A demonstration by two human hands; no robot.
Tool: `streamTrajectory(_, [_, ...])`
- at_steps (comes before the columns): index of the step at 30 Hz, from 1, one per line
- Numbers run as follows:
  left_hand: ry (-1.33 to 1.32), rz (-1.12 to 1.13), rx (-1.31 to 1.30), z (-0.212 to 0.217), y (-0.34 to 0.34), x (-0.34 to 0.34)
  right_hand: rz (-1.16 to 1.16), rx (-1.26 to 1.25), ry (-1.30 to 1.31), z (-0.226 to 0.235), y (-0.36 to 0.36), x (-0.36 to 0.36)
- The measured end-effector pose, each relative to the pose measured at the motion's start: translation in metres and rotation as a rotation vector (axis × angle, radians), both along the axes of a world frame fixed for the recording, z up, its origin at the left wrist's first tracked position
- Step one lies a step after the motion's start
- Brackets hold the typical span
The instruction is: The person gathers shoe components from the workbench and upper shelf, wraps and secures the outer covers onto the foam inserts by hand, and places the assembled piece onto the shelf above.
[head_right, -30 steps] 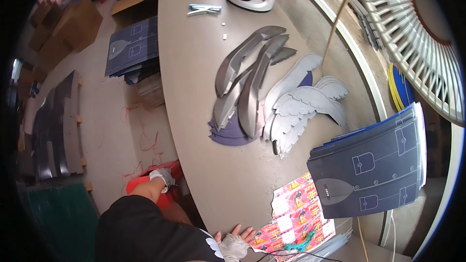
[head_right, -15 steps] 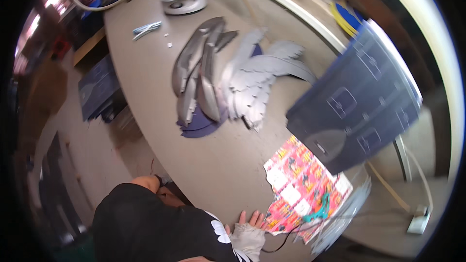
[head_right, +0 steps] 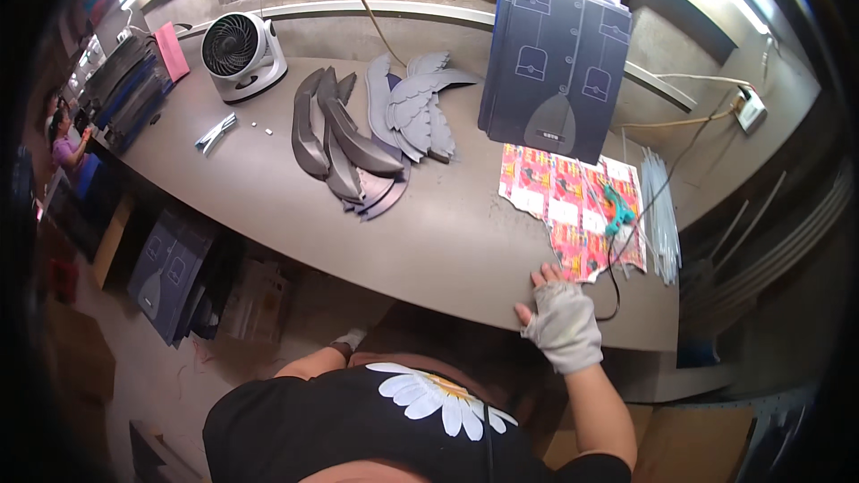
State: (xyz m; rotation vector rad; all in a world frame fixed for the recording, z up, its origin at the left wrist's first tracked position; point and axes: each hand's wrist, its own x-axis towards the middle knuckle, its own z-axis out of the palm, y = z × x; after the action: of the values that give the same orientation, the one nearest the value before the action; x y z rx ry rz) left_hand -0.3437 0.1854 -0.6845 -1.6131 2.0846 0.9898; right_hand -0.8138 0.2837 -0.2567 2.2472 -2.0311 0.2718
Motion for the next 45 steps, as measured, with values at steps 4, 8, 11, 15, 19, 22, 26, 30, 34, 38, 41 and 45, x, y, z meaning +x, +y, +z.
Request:
streamTrajectory(4, [0.176,0.402,-0.095,0.008,-0.018,0.024,0.007,-0.062,-0.014,-0.014,0.001,-0.006])
streamTrajectory(8, [0.717,1.155,-0.109,0.071,-0.034,0.045,-0.025,-0.057,-0.065,-0.007,0.001,0.003])
streamTrajectory(11, [1.156,1.583,-0.229,0.146,-0.046,0.055,-0.041,-0.064,-0.066,-0.012,0.005,0.001])
streamTrajectory(15, [1.181,1.304,-0.905,0.228,-0.062,0.118,0.021,-0.126,-0.073,-0.004,0.006,0.005])
streamTrajectory(19, [1.382,1.067,-0.921,0.323,-0.099,0.097,-0.023,-0.092,-0.082,-0.014,0.009,-0.003])
streamTrajectory(22, [1.083,0.836,-0.91,0.37,-0.117,0.046,-0.014,-0.113,-0.073,-0.017,0.003,-0.006])
streamTrajectory(26, [0.959,0.365,-1.047,0.409,-0.14,-0.016,-0.002,-0.12,-0.068,-0.007,-0.001,-0.002])
streamTrajectory(30, [0.828,-0.009,-1.217,0.445,-0.213,-0.087,-0.016,-0.083,-0.123,-0.01,-0.003,-0.009])
streamTrajectory(34, [0.507,-0.023,-1.103,0.467,-0.313,-0.139,-0.001,-0.069,-0.093,-0.008,0.001,-0.009])
streamTrajectory(38, [0.122,-0.05,-0.906,0.484,-0.385,-0.195,-0.017,-0.047,-0.101,-0.003,0.008,-0.006])
streamTrajectory(41, [0.043,-0.002,-0.858,0.487,-0.428,-0.218,-0.02,-0.027,-0.11,0.008,0.003,0.003])
streamTrajectory(45, [0.027,0.09,-0.767,0.465,-0.463,-0.247,-0.016,-0.019,-0.113,0.007,-0.003,0.005])
